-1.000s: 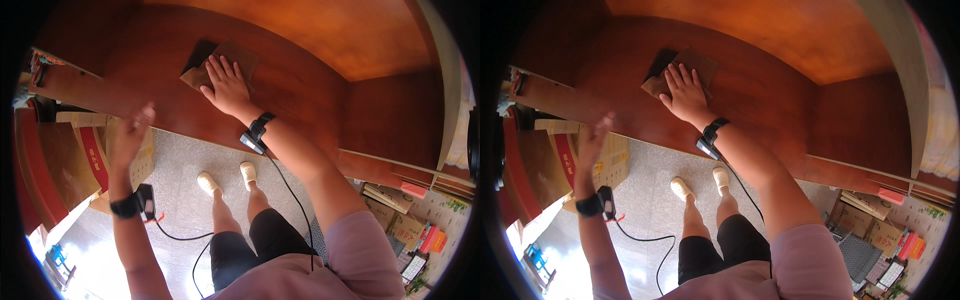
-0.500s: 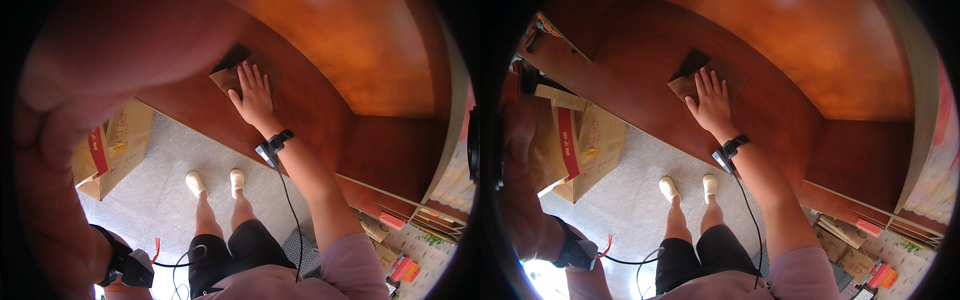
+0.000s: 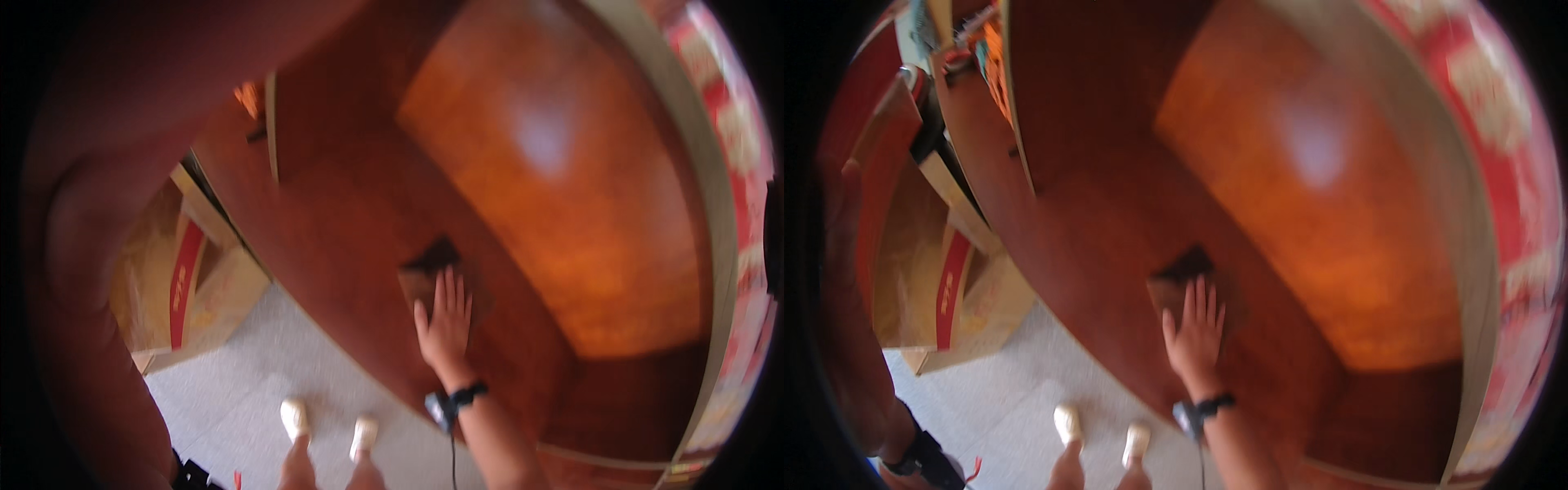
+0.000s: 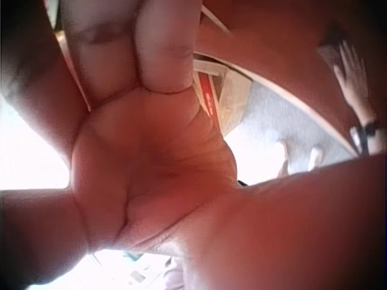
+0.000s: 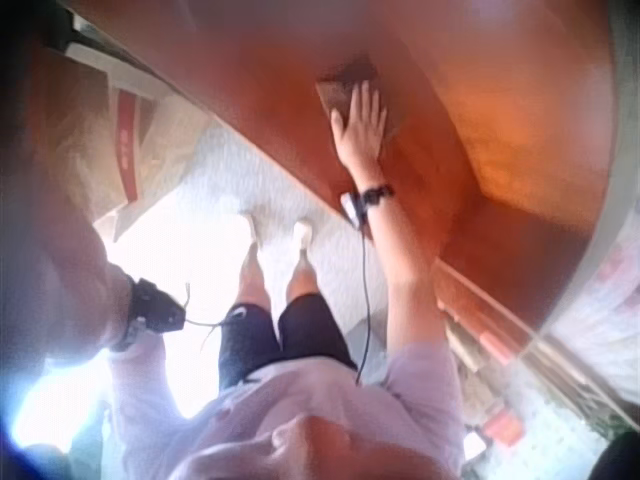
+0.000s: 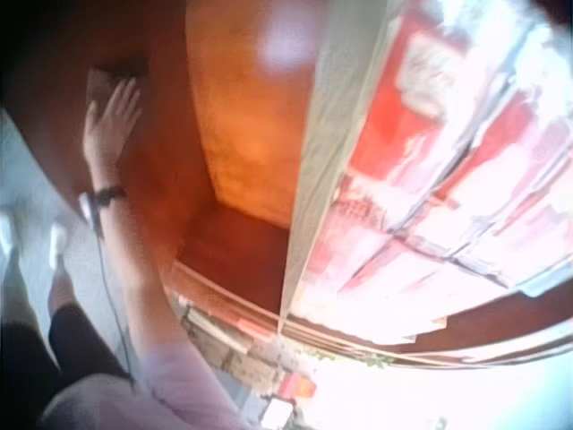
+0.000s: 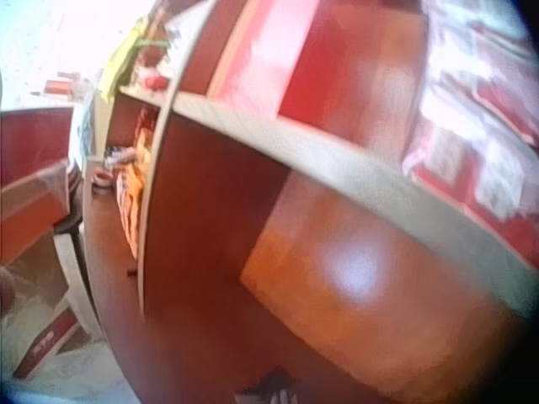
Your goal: The person wipes a wooden shelf using a cloth and then relocates several boxes from a freezer top and other shelves to organize them onto the shelving unit.
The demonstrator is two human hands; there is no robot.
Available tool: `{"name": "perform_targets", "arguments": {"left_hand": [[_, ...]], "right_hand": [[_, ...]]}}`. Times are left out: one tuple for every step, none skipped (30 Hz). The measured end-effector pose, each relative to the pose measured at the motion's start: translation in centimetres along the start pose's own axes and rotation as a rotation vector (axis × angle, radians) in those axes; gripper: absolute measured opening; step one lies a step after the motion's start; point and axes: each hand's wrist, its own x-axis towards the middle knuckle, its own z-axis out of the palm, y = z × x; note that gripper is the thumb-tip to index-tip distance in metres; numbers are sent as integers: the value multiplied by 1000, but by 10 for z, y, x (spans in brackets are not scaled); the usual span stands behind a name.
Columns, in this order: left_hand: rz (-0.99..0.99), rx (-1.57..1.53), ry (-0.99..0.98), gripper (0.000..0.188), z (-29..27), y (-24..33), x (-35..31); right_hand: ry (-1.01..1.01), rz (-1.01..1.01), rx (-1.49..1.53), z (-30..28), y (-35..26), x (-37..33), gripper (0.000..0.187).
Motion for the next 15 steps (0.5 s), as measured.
{"name": "perform_targets", "arguments": {"left_hand": [[0,10,10,65,-19,1,6],[-17,21,9,65,-36,2,8],[-35,26,6,65,-41,6,4],[-45,32,9,64,-48,6,3],[-49,43,12,64,-59,7,2],[-55,48,19,64,-61,10,-2],[-62,43,14,65,-68,9,-5],[-69,35,15,65,-71,6,-7],[-68,5,20,65,-66,1,-6],[-62,-20,29,65,-63,2,-3],[-47,-76,33,65,-53,-4,2],[-35,-77,42,65,-64,10,3],[6,-93,61,65,-69,20,3],[38,-104,79,65,-78,32,5],[82,-139,105,65,-82,38,6]], "right_hand": [[-17,39,14,-12,-15,4,68],[13,25,13,-21,-26,27,68],[19,13,39,-29,-36,28,66],[24,8,63,-34,-43,29,65],[32,10,57,-32,-46,29,65],[38,7,49,-26,-43,27,65],[57,-10,48,-28,-47,28,65],[47,-22,54,-27,-49,29,65],[51,-23,21,-25,-39,31,65],[64,-30,4,-30,-31,37,65],[53,2,-39,-29,-19,36,65],[52,4,-21,-27,-33,32,65],[53,1,-4,-22,-47,36,65],[46,-21,-3,-17,-64,39,65],[38,-36,-17,-11,-79,43,65]]}}
